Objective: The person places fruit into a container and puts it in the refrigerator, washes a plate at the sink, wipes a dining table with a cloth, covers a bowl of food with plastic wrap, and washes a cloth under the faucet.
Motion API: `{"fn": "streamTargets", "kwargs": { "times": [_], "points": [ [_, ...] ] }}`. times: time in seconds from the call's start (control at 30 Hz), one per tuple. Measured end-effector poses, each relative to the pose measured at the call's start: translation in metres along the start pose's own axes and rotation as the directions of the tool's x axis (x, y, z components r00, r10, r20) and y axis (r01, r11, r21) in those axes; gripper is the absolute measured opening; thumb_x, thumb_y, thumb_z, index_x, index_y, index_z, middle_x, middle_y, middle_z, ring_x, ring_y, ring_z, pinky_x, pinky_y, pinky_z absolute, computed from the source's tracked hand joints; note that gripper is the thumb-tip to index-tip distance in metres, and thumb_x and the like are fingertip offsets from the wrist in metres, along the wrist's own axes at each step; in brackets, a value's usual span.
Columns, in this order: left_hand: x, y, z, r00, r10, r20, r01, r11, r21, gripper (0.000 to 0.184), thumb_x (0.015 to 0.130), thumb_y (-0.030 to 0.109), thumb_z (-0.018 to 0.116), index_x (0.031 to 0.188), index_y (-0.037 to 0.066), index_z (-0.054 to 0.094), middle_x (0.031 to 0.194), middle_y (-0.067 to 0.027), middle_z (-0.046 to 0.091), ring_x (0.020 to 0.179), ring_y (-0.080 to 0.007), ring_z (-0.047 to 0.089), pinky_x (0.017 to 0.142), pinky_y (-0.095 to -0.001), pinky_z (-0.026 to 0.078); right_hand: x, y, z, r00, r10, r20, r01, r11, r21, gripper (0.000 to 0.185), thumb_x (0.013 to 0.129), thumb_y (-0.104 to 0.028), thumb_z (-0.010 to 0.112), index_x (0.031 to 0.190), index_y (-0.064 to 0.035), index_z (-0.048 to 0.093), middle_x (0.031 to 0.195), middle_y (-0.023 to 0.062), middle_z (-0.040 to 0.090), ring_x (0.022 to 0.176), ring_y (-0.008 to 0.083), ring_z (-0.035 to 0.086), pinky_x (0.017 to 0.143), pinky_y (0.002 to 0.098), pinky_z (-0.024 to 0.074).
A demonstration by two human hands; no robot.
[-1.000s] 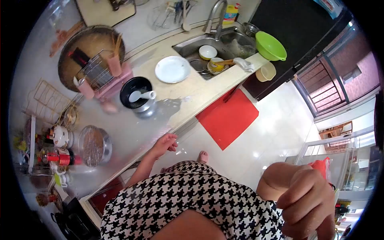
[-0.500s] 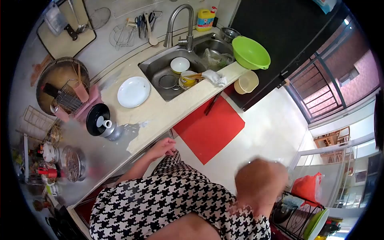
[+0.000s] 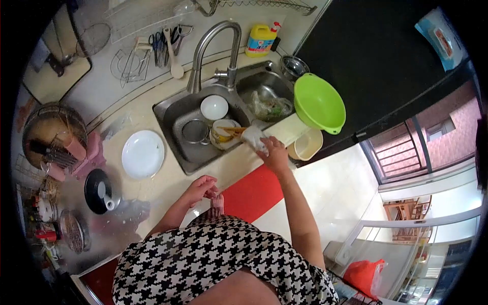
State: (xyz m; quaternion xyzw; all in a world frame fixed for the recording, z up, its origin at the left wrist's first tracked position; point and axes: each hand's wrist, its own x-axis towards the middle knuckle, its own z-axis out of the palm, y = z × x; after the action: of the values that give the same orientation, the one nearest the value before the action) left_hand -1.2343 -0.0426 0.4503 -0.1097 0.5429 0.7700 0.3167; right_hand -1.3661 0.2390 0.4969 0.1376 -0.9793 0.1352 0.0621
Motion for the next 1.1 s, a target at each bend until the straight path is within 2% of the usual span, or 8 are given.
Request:
{"fn": "streamTargets", "kwargs": {
  "times": [0.33,0.47,0.57,0.63,0.67,0.73,0.87,1.1],
  "points": [
    [0.047,0.058,-0.007,0.995,0.104,-0.003,-0.104,0.984,-0.143,0.033,0.094,0.029,0.043,0.118,0.006,0.045,0.096,-0.0091,0.059,0.082,-0.0164,0.06,0.073,-0.0316,0.05,0.049,0.05,0.062,0.97,0.083,0.228,-0.151,0.941,0.302,0.031,0.084,-0.022,0.056,0.113,-0.0122,0.054,0.104,0.0099,0.058,0.094,0.0283,0.055,0.08,0.0331,0.0445],
    [0.047,0.074,-0.006,0.968,0.222,0.117,-0.151,0.888,-0.434,0.043,0.095,0.037,0.04,0.125,0.005,0.039,0.106,-0.0109,0.057,0.094,-0.0192,0.057,0.08,-0.0328,0.048,0.089,0.019,0.041,0.939,0.154,0.308,-0.344,0.351,0.871,0.019,0.086,-0.021,0.053,0.097,-0.0066,0.059,0.085,0.0059,0.06,0.077,0.0167,0.055,0.07,0.0316,0.0444],
    [0.062,0.1,0.022,0.952,0.305,0.04,-0.213,0.748,-0.628,0.045,0.094,0.036,0.041,0.127,0.005,0.039,0.117,-0.011,0.052,0.105,-0.021,0.052,0.084,-0.0316,0.045,0.113,-0.031,0.026,0.964,-0.204,0.171,-0.054,0.481,0.875,0.026,0.085,-0.02,0.056,0.107,-0.0054,0.055,0.09,0.0047,0.059,0.081,0.0129,0.054,0.072,0.0285,0.0454],
    [0.09,0.107,0.032,0.909,0.375,-0.181,-0.404,0.689,-0.602,0.043,0.093,0.034,0.045,0.124,0.005,0.042,0.117,-0.0101,0.053,0.104,-0.021,0.053,0.085,-0.0317,0.045,0.124,-0.061,0.002,0.774,-0.585,0.243,0.102,0.494,0.864,0.038,0.079,-0.022,0.063,0.114,-0.0118,0.053,0.102,0.0097,0.058,0.088,0.0245,0.058,0.075,0.0331,0.0466],
    [0.107,0.109,0.033,0.869,0.404,-0.286,-0.493,0.656,-0.572,0.042,0.093,0.033,0.046,0.123,0.005,0.043,0.116,-0.0097,0.053,0.104,-0.021,0.054,0.085,-0.0318,0.044,0.142,-0.071,-0.011,0.608,-0.794,-0.016,0.531,0.391,0.751,0.034,0.079,-0.022,0.063,0.111,-0.0101,0.055,0.102,0.0099,0.058,0.085,0.0245,0.059,0.075,0.034,0.047],
    [0.132,0.105,0.025,0.825,0.362,-0.434,-0.564,0.499,-0.658,0.036,0.088,0.025,0.056,0.117,0.005,0.048,0.106,-0.0067,0.058,0.097,-0.0202,0.057,0.084,-0.033,0.046,0.185,-0.053,-0.021,0.512,-0.835,0.202,0.363,0.424,0.83,0.032,0.081,-0.016,0.063,0.109,-0.0028,0.057,0.101,0.0078,0.06,0.088,0.0199,0.058,0.079,0.0302,0.0468],
    [0.123,0.095,0.017,0.774,0.164,-0.611,-0.558,0.632,-0.538,0.033,0.09,0.029,0.052,0.113,0.006,0.051,0.097,-0.0067,0.06,0.087,-0.0204,0.06,0.075,-0.0358,0.05,0.35,0.051,-0.012,0.92,-0.179,0.347,-0.262,0.377,0.888,0.022,0.085,-0.015,0.052,0.102,-0.0039,0.06,0.081,0.0042,0.06,0.057,0.012,0.054,0.049,0.0251,0.0434],
    [0.106,0.088,0.036,0.572,-0.01,-0.82,-0.568,0.716,-0.405,0.03,0.09,0.033,0.05,0.107,0.008,0.056,0.089,-0.0041,0.063,0.076,-0.0179,0.061,0.066,-0.0318,0.051,0.568,0.168,-0.026,0.88,0.466,0.092,-0.289,0.371,0.883,0.041,0.088,-0.037,0.043,0.076,0.0006,0.053,0.063,0.0098,0.053,0.044,0.0178,0.046,0.036,0.0327,0.0346]
  ]
}}
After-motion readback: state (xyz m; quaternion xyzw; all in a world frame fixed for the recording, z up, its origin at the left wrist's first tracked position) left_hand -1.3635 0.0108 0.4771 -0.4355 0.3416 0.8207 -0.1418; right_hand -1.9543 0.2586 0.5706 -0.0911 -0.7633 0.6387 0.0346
